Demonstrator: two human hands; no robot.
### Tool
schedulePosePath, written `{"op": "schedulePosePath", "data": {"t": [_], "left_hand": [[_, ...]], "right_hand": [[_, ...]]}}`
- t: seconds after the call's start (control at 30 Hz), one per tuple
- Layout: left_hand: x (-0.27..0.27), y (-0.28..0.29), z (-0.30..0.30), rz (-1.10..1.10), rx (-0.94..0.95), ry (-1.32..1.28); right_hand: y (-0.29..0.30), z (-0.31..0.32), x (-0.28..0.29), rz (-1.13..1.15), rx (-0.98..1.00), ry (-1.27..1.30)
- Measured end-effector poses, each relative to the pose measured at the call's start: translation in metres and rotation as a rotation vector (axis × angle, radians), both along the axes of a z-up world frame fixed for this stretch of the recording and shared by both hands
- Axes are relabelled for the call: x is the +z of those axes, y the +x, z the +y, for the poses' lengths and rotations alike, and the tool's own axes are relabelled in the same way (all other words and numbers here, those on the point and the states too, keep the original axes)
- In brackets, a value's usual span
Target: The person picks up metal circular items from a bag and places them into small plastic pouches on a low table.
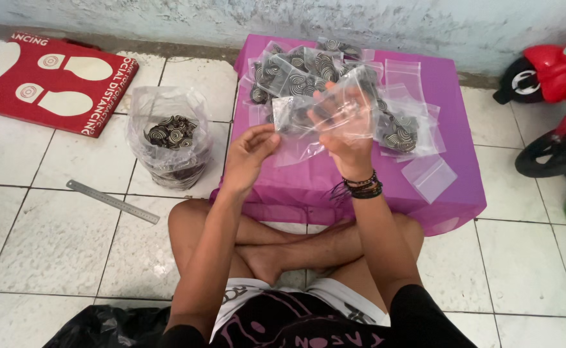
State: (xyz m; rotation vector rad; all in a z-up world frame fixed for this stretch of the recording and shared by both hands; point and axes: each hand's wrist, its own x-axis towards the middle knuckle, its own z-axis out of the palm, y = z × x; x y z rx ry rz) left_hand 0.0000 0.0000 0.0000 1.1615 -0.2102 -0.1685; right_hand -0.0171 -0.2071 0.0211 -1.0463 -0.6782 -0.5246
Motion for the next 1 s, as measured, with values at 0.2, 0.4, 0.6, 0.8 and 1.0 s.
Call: {"op": "schedulePosePath", "data": {"t": [0.2,0.4,0.6,0.8,1.0], "left_hand": [[-0.036,0.011,-0.001,0.082,-0.085,-0.258],[-0.032,0.012,0.018,-0.25,0.104,0.539],[-0.024,0.067,0.099,-0.687,0.49,1.042],[-0.073,0.15,0.145,-0.334,0.331,1.666],[-0.16,0.228,0.152,-0.026,-0.024,1.861]], "right_hand": [[-0.008,-0.009,0.009,0.161,0.204,0.116],[0.005,-0.02,-0.018,0.231,-0.486,-0.271],[0.013,0.014,-0.071,0.127,-0.978,-1.064],[0.032,0.025,-0.194,-0.011,-1.135,-1.255],[0.03,0.016,-0.234,0.01,-1.206,-1.16]]}}
